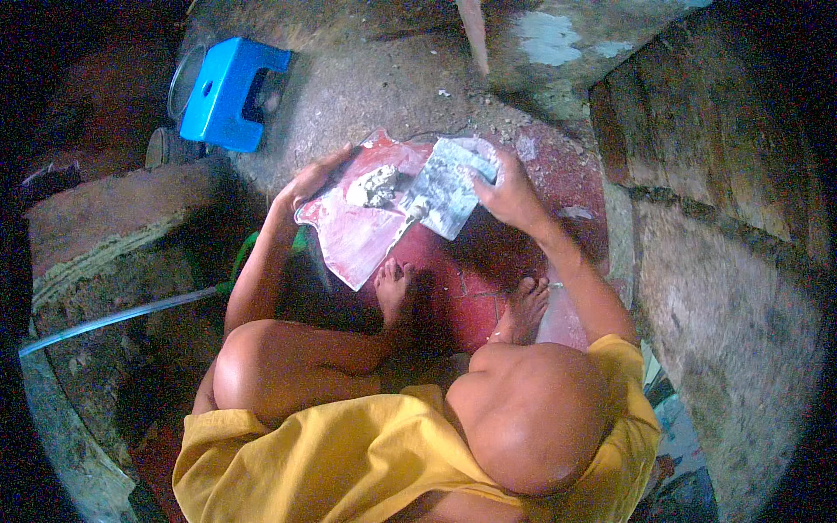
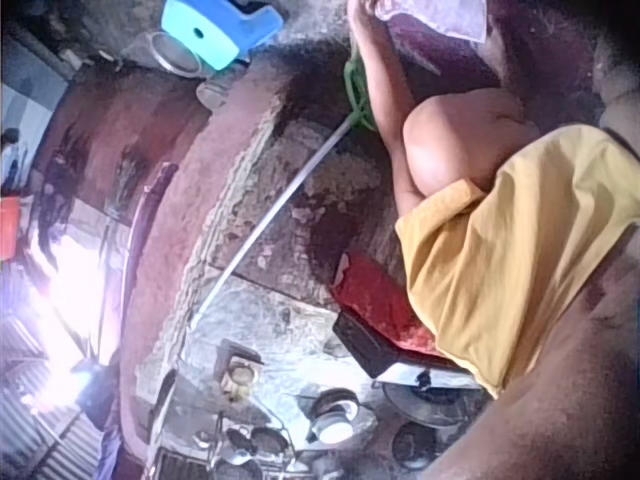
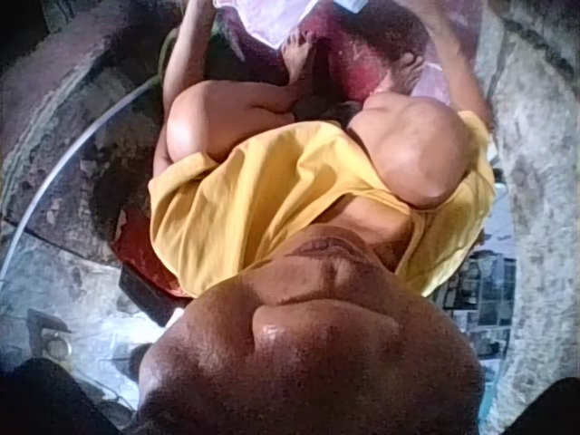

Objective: The person applies white plaster to a damaged section of a corner wall using a putty knife, repeatedly picking up more plaster from a handheld tray.

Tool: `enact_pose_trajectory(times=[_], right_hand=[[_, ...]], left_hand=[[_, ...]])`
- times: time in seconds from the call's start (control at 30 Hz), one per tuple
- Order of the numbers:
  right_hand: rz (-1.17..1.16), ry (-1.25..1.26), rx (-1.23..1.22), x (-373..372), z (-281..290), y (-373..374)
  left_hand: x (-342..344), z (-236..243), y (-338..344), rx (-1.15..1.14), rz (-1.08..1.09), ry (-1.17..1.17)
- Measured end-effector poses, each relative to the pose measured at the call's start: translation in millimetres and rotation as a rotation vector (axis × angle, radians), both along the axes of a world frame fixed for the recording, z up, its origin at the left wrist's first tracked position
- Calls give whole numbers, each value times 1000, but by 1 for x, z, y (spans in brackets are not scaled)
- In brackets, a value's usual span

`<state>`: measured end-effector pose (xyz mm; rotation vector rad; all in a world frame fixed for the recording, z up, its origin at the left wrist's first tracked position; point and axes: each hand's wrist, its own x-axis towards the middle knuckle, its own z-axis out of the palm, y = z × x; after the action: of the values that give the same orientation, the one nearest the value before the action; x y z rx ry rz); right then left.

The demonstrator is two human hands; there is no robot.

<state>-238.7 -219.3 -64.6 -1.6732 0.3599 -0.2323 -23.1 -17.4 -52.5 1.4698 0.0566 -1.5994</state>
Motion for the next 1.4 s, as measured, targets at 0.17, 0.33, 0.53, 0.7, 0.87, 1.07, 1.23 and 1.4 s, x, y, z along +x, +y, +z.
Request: enact_pose_trajectory(times=[0.17, 0.33, 0.53, 0.7, 0.87, 1.07, 1.23, 1.4], right_hand=[[42, -19, 139, -4, 8, 30], [83, -35, 797, -10, 33, 30], [-427, -385, 561, -49, 44, -25], [-1010, -393, -55, -51, 5, -31], [-1177, -429, -401, -14, -12, -36], [-1155, -370, -636, 14, 0, -33], [-1152, -380, -688, 22, 2, -35], [-1116, -362, -584, 30, 2, -33]], left_hand=[[2, -5, -2, -40, 80, 138], [14, -22, 15, 104, 72, -476], [17, -18, 29, 40, 263, -575], [2, -10, 34, 60, 337, -481], [-11, 10, 25, 77, 277, -471], [-2, 0, 51, 6, 325, -426], [1, -1, 56, 34, 346, -411], [-3, 6, 49, 46, 341, -394]])
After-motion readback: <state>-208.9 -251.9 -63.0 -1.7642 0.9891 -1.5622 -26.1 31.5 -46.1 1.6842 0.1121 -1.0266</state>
